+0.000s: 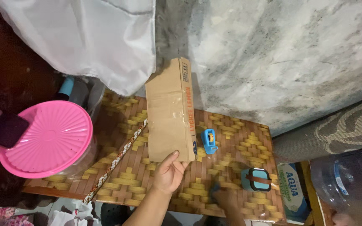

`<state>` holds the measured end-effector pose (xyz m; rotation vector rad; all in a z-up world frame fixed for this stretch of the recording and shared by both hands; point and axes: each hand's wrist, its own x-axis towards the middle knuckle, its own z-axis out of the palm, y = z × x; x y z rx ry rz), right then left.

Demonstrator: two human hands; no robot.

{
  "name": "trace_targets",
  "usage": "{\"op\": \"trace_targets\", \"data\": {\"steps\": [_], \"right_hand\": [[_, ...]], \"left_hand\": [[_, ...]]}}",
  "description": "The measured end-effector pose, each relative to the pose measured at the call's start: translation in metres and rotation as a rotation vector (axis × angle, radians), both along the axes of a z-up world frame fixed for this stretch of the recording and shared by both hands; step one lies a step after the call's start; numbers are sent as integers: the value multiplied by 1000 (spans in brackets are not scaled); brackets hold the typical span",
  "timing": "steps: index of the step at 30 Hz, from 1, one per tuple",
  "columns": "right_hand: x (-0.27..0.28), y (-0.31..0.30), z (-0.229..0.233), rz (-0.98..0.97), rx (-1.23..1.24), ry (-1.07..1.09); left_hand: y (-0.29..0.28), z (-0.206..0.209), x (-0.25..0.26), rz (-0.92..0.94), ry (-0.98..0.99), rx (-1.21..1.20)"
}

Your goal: The person places a small container inside a flat cardboard box, folds the flaps to form a box, and secures it with tape. They then use scissors to trim the taped edges and fold the box into a smaller rectangular shape.

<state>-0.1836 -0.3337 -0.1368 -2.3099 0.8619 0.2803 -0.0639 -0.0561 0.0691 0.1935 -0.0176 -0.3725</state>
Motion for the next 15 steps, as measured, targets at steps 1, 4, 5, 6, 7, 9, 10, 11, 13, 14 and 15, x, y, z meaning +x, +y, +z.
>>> {"op": "trace_targets", "data": {"steps": [1, 4, 5, 6, 7, 9, 10, 11, 13, 14, 15], "right_hand": [[0, 4, 8, -54, 302, -97], [-3, 26, 44, -304, 1053, -467], [-7, 40, 58, -307, 1223, -563], [-11, 55, 73, -204, 1273, -604], [-12, 69, 88, -89, 1314, -656], [-13, 85, 121, 130, 1292, -523], [-8, 85, 138, 196, 1273, -337], [-10, 87, 151, 249, 1254, -148], [-13, 90, 176, 394, 1091, -100], [-10, 91, 185, 470, 1005, -81], [-9, 93, 192, 452, 1040, -136]], "left_hand": [[-2, 0, -1, 28, -5, 12], [-8, -6, -2, 20, 1, 54], [-10, -10, -3, 27, 11, 95], [-11, -14, -6, 34, 20, 135], [-14, -17, -4, 44, 24, 173], [-18, -23, -2, 71, -44, 236], [-19, -27, -1, 92, -55, 263], [-18, -31, -7, 95, -17, 300], [-16, -36, -11, 102, 42, 360], [-16, -36, -12, 104, 48, 383], [-17, -34, -12, 108, 46, 398]]}}
